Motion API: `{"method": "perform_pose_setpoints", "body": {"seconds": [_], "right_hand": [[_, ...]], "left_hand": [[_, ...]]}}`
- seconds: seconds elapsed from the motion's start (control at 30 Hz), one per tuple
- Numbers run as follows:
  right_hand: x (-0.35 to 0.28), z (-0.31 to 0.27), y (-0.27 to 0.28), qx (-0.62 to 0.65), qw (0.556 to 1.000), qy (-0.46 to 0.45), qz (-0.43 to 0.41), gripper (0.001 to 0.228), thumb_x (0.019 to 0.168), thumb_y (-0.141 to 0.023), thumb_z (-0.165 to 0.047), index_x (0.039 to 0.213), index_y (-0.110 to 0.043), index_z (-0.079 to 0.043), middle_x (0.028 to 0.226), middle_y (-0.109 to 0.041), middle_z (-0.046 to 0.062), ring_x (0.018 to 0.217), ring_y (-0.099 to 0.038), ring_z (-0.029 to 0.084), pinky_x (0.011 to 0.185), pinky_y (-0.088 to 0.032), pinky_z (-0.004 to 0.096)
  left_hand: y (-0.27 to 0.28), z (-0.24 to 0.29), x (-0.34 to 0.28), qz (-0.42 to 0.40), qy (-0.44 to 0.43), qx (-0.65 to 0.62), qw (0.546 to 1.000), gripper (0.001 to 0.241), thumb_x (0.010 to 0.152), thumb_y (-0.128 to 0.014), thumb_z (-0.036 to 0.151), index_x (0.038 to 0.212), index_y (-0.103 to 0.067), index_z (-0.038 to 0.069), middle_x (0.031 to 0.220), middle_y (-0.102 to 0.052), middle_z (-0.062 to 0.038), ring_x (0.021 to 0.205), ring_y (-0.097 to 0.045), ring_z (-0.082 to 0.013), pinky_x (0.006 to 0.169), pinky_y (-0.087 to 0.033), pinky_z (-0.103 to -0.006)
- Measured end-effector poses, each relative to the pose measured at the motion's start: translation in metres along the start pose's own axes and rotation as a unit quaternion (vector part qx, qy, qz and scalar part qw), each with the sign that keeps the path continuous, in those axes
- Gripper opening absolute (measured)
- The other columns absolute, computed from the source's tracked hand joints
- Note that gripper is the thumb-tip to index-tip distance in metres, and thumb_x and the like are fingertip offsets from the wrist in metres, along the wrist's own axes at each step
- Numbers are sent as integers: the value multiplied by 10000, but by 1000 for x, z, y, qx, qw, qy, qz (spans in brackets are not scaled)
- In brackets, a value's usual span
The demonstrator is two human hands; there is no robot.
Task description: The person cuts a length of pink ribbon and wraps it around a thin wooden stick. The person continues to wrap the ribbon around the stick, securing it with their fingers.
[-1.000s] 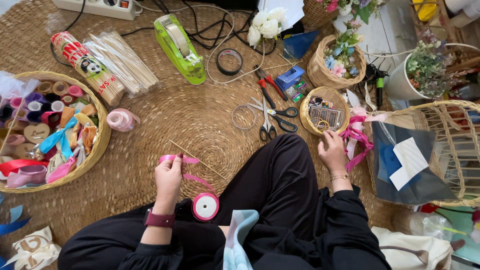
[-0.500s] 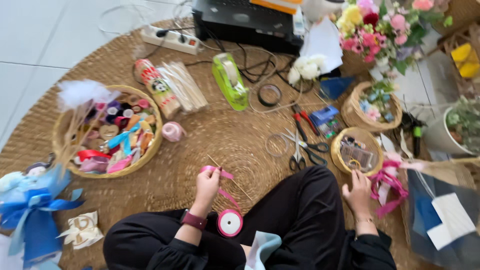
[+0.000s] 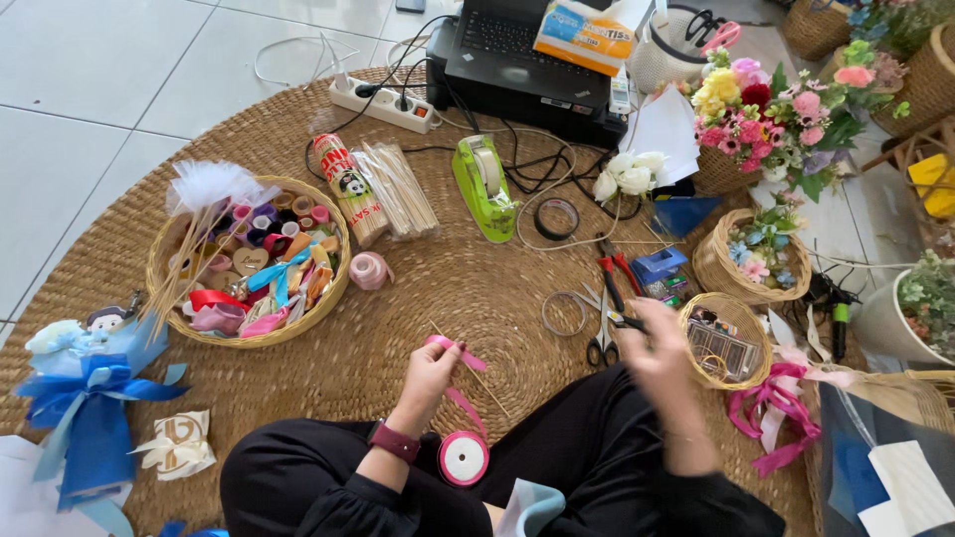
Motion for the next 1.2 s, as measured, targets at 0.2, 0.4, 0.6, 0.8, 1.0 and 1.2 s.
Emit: {"method": "perform_pose_setpoints", "body": {"seconds": [0.2, 0.4, 0.6, 0.8, 1.0, 1.2], "right_hand": [[-15, -61, -119, 172, 934, 179, -256, 636, 769, -664, -11, 1369, -466, -86, 1447, -440, 164, 1381, -378, 301, 1132, -295, 416], [-25, -68, -116, 322, 821, 28, -470, 623, 667, -448, -49, 1277, -570, -86, 1250, -608, 73, 1179, -553, 185, 1026, -399, 324], [-19, -64, -117, 359, 774, -72, -516, 258, 911, -591, -184, 1099, -673, -26, 1012, -685, 49, 917, -632, 102, 827, -507, 235], [-36, -31, -153, 295, 785, -62, -542, 175, 876, -669, -209, 975, -716, -73, 882, -715, -4, 807, -605, 46, 739, -487, 198], [-47, 20, -193, 292, 912, -239, -162, 207, 845, -739, -239, 798, -743, -37, 668, -686, 113, 623, -597, 162, 616, -517, 326], [-64, -2, -207, 483, 769, -396, -137, 289, 821, -697, -12, 1108, -662, 9, 844, -715, 130, 698, -718, 194, 539, -586, 251]], "left_hand": [[-3, 6, -21, -249, 45, 126, 959, 254, 936, -556, 181, 696, -588, 103, 516, -513, 16, 427, -438, -70, 391, -315, -236], [-4, 37, -40, -424, 81, 226, 873, 99, 789, -481, 79, 707, -522, 116, 622, -539, 10, 571, -504, -80, 553, -433, -233], [1, 36, -26, -394, 62, 443, 803, 181, 757, -595, 226, 613, -551, 125, 548, -588, 38, 480, -426, -107, 470, -338, -319], [7, 17, -17, -307, 33, 462, 832, 113, 714, -634, 219, 647, -636, 129, 573, -630, -18, 529, -541, -74, 498, -406, -300], [12, 19, -4, 147, -202, 556, 793, 277, 759, -683, 362, 944, -623, 166, 972, -545, -56, 870, -590, -285, 672, -498, -413], [-6, -34, 6, 11, 80, 253, 964, 276, 808, -686, 466, 876, -753, 207, 822, -730, -21, 841, -702, -208, 687, -535, -345]]}}
Point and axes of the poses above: each hand's wrist, its own x-axis towards the middle knuckle, its own y-axis out of the back of the hand, z = x × y, the point moved 1 cm from there along x, towards the middle knuckle
